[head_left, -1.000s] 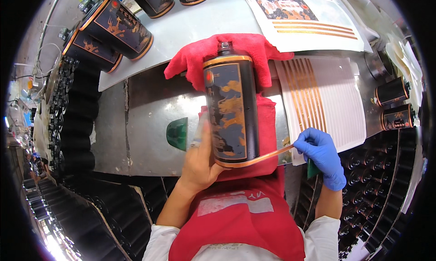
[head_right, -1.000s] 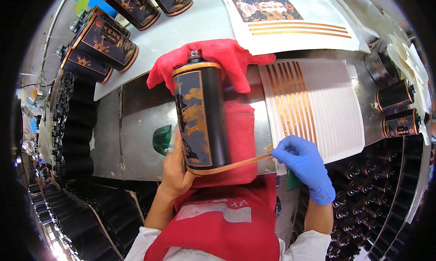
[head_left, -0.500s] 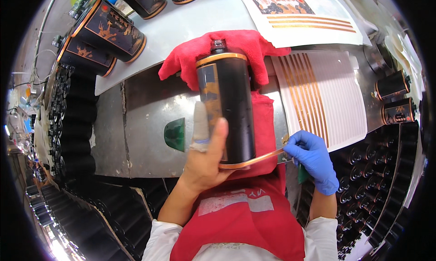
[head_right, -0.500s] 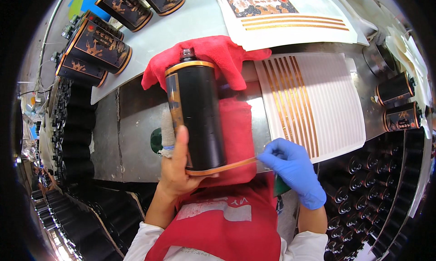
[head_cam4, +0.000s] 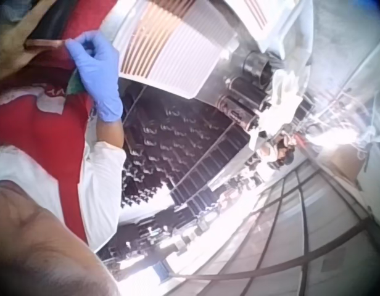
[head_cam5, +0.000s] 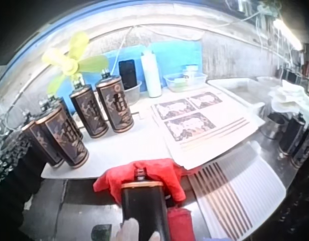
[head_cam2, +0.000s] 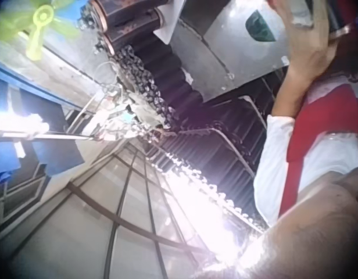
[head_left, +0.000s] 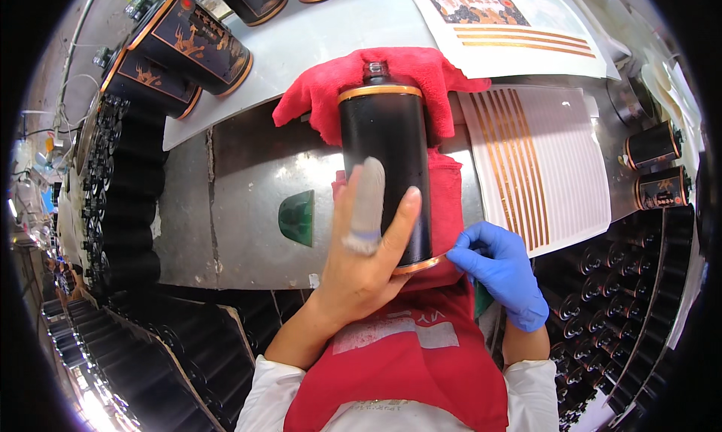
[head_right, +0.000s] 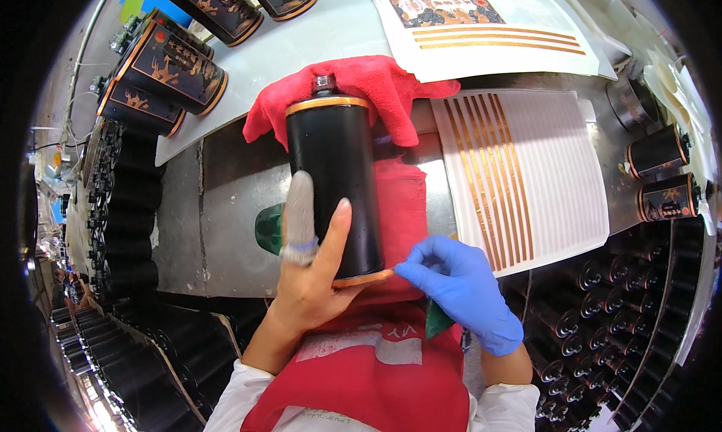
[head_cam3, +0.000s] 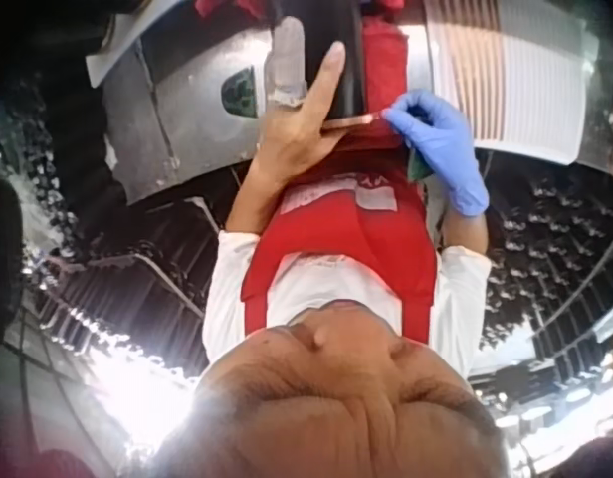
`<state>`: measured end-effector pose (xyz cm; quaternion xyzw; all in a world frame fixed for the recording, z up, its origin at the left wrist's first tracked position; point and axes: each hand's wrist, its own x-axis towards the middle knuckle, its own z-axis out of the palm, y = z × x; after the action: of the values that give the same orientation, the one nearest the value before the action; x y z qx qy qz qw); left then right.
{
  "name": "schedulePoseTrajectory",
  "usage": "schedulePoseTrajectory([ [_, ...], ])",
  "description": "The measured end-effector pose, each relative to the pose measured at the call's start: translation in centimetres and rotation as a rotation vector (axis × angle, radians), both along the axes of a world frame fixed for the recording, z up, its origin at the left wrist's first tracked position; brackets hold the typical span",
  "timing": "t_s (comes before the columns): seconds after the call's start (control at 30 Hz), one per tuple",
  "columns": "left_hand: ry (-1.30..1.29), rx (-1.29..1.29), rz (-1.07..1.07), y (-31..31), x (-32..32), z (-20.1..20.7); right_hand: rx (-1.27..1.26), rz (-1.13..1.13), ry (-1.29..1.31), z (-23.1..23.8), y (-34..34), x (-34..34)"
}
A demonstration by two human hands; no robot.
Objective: The person applies printed labels and copper-colored strips to black cylindrical containers. They use a green sponge to smooth the labels and a pink cloth to hold the containers steady. Finished containers are placed on a nearby table.
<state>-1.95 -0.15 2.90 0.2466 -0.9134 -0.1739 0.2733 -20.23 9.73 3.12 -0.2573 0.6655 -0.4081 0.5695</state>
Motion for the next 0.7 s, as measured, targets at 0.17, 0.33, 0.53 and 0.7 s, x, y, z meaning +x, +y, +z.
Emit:
schedulePoseTrajectory([
  [0.17, 0.162, 0.293, -0.06, -0.3, 1.5, -2.5, -0.031, 0.053, -0.076, 0.8, -1.0, 1.1],
  [0.33, 0.183, 0.491, -0.038, 0.0, 2.7, -3.4, -0.105, 0.121, 0.06, 1.0, -1.2, 2.2],
  [0.53, 0.105, 0.349, 0.022, 0.7, 1.5, -1.3, -0.119, 0.08, 0.043, 1.1, -1.0, 2.3],
  [0.7, 0.019, 0.125, -0.021, -0.4, 0.0, -0.1, -0.093, 0.089, 0.019, 0.6, -0.9, 1.9],
])
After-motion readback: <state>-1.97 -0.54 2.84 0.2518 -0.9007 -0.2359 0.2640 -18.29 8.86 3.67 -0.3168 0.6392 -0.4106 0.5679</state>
